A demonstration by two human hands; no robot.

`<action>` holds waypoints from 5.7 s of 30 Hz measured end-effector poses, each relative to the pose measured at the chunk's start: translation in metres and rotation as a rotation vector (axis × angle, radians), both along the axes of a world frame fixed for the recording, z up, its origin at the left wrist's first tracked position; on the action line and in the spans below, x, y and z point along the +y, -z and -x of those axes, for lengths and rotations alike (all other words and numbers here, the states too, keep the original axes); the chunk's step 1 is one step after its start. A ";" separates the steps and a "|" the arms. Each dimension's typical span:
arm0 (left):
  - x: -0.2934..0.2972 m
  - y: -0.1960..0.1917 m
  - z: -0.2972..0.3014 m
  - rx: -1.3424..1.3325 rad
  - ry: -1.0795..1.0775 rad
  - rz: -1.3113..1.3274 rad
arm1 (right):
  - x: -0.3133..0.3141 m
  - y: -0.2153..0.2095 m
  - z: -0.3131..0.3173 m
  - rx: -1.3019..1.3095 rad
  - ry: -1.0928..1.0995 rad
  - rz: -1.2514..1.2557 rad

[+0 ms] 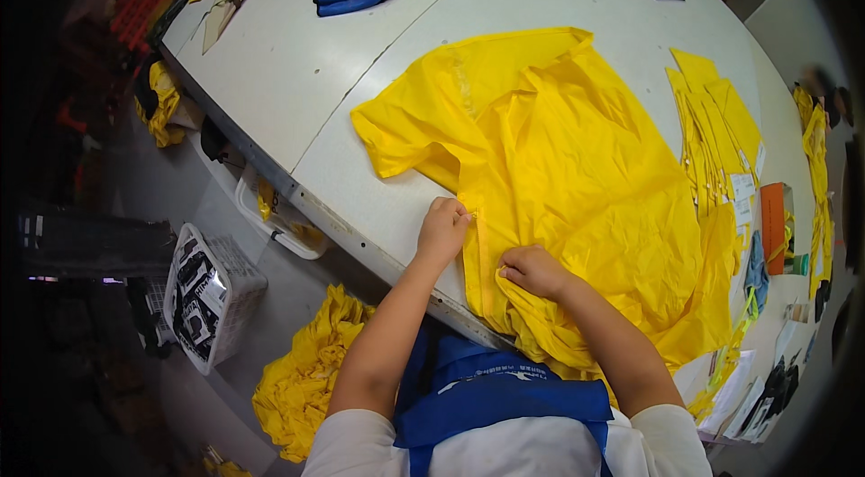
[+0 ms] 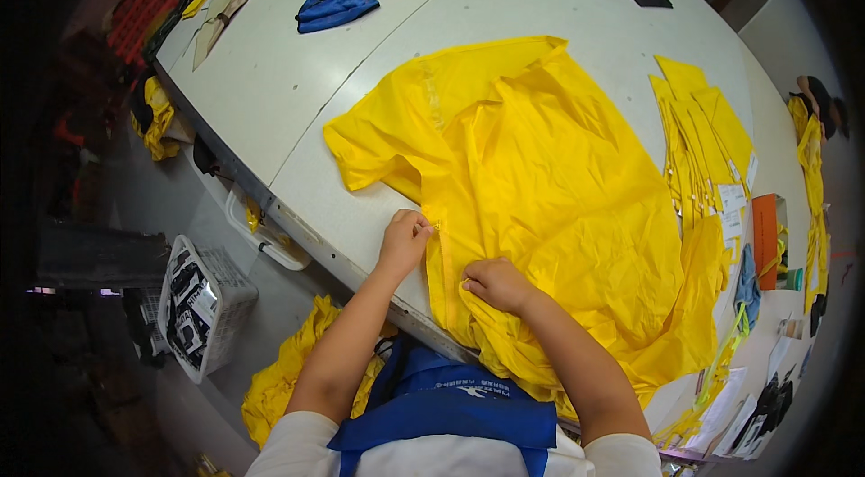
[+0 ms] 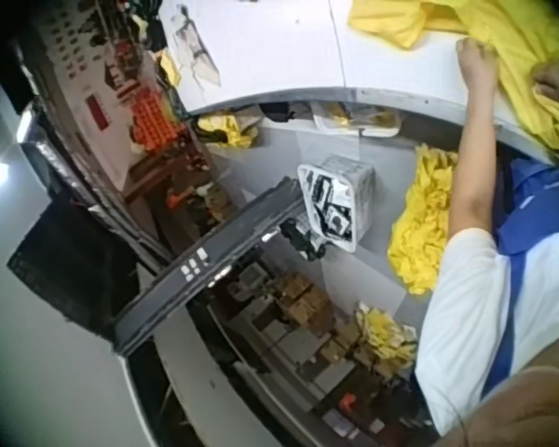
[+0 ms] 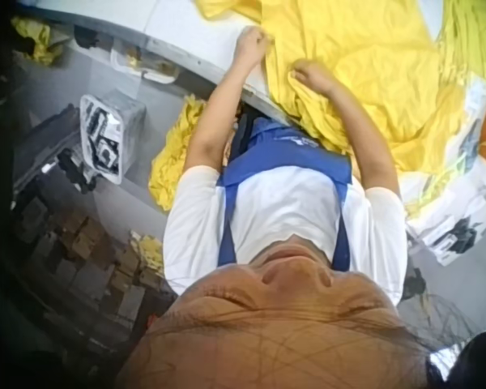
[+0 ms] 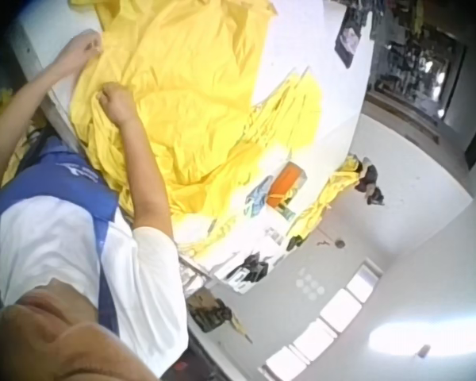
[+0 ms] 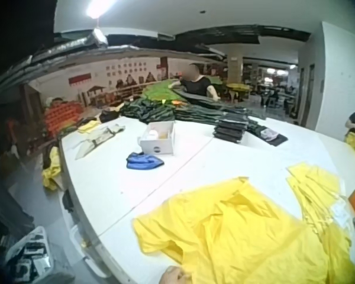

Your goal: The person folds a yellow t-shirt on a white table, aligning the sleeves and edges, then folds it into a compact rectangle. The person repeats the process with another yellow t-shirt, smoothing and folding it neatly.

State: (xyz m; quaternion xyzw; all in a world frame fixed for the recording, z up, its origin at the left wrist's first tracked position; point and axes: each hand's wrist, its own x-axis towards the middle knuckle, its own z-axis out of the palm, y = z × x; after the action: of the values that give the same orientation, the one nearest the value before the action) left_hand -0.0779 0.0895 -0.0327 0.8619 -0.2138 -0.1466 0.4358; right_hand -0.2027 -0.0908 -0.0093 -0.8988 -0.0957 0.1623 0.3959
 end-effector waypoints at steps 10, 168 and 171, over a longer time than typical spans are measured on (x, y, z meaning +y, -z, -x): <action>-0.019 -0.111 0.020 -0.481 0.487 0.215 | -0.023 -0.127 0.001 0.184 0.512 -0.442; -0.105 -0.014 0.181 -0.020 0.942 -0.556 | -0.082 -0.023 0.310 0.432 1.194 -0.005; -0.109 -0.016 0.185 -0.108 0.965 -0.573 | -0.089 -0.021 0.310 0.525 1.188 -0.052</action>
State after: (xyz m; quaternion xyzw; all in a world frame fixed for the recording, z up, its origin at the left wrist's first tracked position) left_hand -0.2624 -0.0195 -0.0166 0.7565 -0.5575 -0.3371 0.0564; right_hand -0.5131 -0.1799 0.0118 -0.7192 0.5137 0.1278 0.4501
